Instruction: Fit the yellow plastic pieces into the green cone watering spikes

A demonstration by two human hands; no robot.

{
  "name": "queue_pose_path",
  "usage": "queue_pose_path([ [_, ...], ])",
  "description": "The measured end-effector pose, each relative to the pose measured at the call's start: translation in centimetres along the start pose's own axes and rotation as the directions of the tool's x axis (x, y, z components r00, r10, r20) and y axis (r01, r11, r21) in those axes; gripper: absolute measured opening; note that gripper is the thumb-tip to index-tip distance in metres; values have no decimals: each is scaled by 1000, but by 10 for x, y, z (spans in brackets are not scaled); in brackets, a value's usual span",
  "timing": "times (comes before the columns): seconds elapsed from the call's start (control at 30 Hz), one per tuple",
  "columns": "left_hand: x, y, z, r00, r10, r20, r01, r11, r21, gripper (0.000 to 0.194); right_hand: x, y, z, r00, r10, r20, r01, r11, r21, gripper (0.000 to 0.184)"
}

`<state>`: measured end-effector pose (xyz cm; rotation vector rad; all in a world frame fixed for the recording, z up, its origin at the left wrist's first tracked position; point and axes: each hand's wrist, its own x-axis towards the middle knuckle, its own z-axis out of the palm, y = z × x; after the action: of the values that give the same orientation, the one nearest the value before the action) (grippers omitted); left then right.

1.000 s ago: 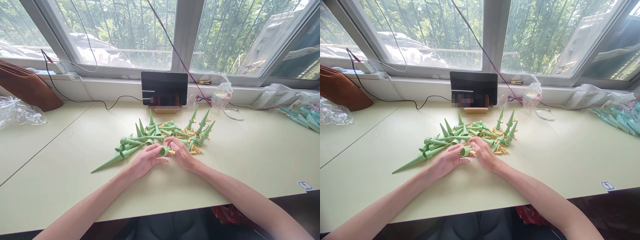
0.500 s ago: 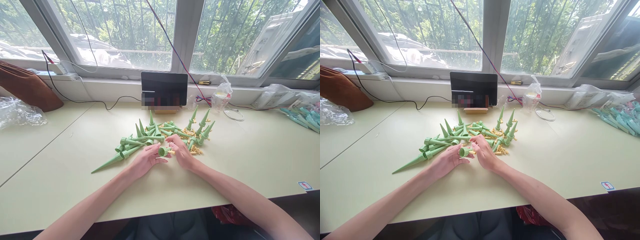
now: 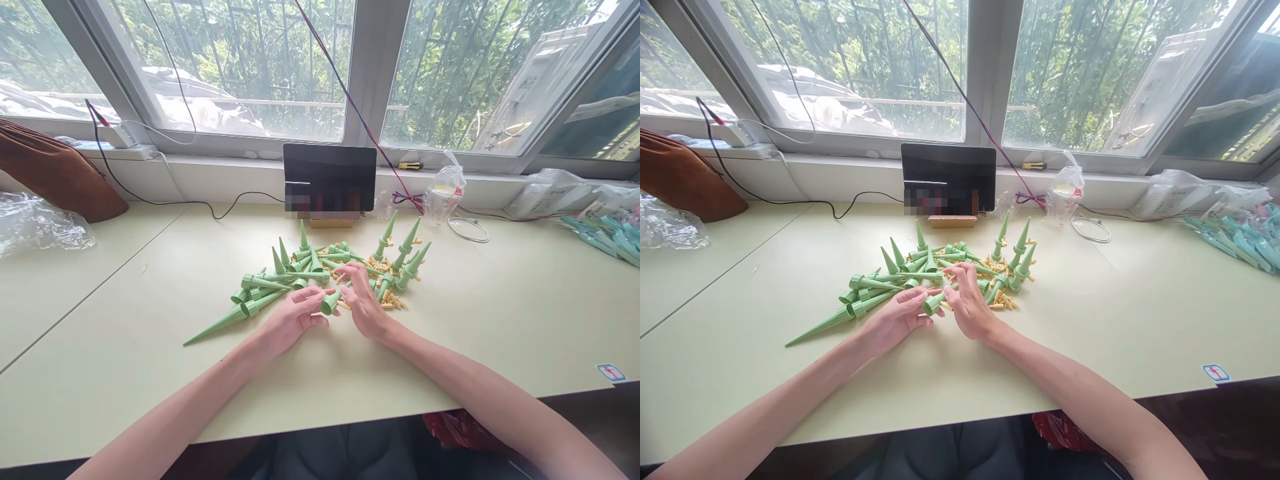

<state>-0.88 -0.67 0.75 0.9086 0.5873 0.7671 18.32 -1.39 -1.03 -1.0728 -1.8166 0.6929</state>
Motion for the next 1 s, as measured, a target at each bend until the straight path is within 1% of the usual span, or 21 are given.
queue_pose_path([
  [0.13, 0, 1, 1, 1000, -6, 9, 7, 1000, -7, 15, 0, 2, 0, 1000, 7, -1, -7, 1000, 3, 33],
  [0.27, 1, 1, 0, 1000, -24, -11, 24, 1000, 11, 18, 1, 4, 0, 1000, -3, 6, 3, 1000, 14, 32],
  [0.43, 1, -2, 3, 998, -65, 22, 64, 997, 40, 24, 2, 3, -1, 999, -32, 39, 30, 999, 30, 34],
  [0.8, 1, -5, 1, 996, -87, 9, 87, 996, 16, 24, 1, 2, 0, 999, -41, 12, 42, 998, -53, 32],
  [1.0, 1, -6, 1, 995, -104, 2, 104, 995, -2, 24, 2, -2, -2, 1000, -22, -5, 21, 996, -83, 31],
])
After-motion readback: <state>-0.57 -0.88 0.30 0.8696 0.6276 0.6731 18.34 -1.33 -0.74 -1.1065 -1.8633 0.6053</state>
